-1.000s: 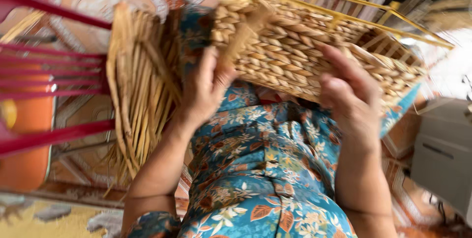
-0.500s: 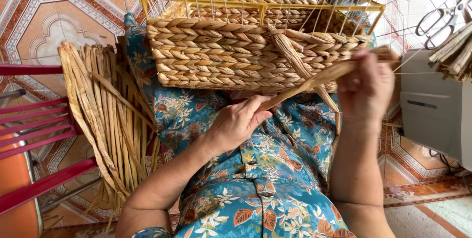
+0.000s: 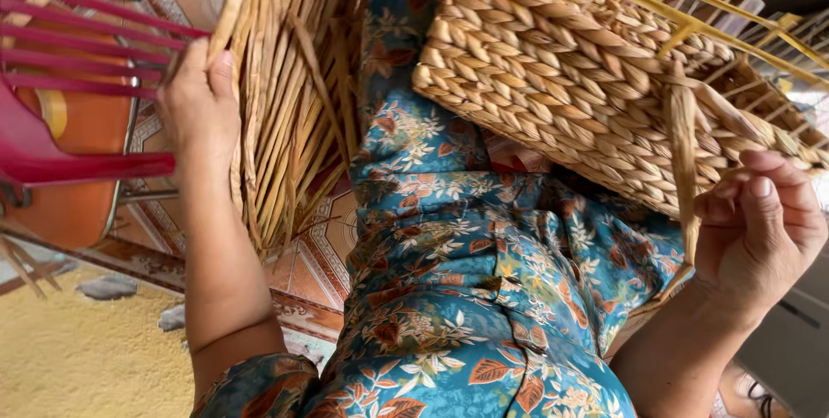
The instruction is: The person weaves a rectangular basket using dried palm leaves on a yellow metal frame. They interlace the leaves through vertical spokes, trim excess material with scissors, and continue weaving the sides.
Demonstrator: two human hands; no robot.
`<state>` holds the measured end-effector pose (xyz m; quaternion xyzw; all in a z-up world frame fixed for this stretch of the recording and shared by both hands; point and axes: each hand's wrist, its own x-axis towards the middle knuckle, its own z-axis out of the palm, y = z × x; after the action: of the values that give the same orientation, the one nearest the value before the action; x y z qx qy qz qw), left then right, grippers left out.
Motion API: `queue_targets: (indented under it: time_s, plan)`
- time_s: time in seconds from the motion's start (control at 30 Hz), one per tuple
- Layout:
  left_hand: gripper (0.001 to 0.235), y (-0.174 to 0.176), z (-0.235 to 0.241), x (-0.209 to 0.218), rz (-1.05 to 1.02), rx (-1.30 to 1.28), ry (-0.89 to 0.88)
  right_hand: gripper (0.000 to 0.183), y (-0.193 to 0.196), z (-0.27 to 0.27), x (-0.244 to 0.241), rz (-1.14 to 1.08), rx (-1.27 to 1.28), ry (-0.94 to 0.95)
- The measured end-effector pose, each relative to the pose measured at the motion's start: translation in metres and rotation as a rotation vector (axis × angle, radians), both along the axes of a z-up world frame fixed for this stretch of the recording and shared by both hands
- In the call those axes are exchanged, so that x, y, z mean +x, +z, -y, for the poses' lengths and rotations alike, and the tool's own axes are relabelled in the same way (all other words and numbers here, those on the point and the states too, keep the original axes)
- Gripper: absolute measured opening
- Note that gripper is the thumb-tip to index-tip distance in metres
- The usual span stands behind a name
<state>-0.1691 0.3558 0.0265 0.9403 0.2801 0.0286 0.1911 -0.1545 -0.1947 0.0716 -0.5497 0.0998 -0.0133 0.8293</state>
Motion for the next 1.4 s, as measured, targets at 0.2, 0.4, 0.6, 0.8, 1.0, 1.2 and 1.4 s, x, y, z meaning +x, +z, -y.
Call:
queue_targets:
  time_s: [0.2,0.4,0.6,0.8,1.0,1.2,1.4]
  plan:
    - [0.019,-0.113,0.024,-0.009,-0.027,-0.118,0.105,0.01,-0.006,-0.014,0.009,-0.019,0.001,0.016]
    - [0.028,-0.199,0.057,0.01,-0.052,0.065,-0.014,0.009,-0.011,-0.021,0.006,-0.007,-0.069,0.05]
    - [0.017,-0.197,0.043,0.015,0.103,-0.001,0.003,0.009,-0.028,-0.01,0.002,-0.039,-0.026,0.074]
    - [0.005,-0.097,-0.027,0.03,0.604,-0.615,0.156,0.013,-0.024,-0.014,0.001,0.056,-0.136,0.143]
    - [0.008,-0.006,0.09,0.039,0.812,-0.293,-0.539,0.031,-0.01,-0.068,0.007,0.119,-0.149,0.267]
    - [0.015,-0.003,0.235,0.009,0.442,-0.702,-1.081,0.022,-0.018,-0.071,0.005,0.143,0.042,0.363]
    - [0.022,-0.079,0.126,0.016,0.392,-0.377,-0.174,0.017,-0.04,0.019,-0.003,0.147,0.084,0.14]
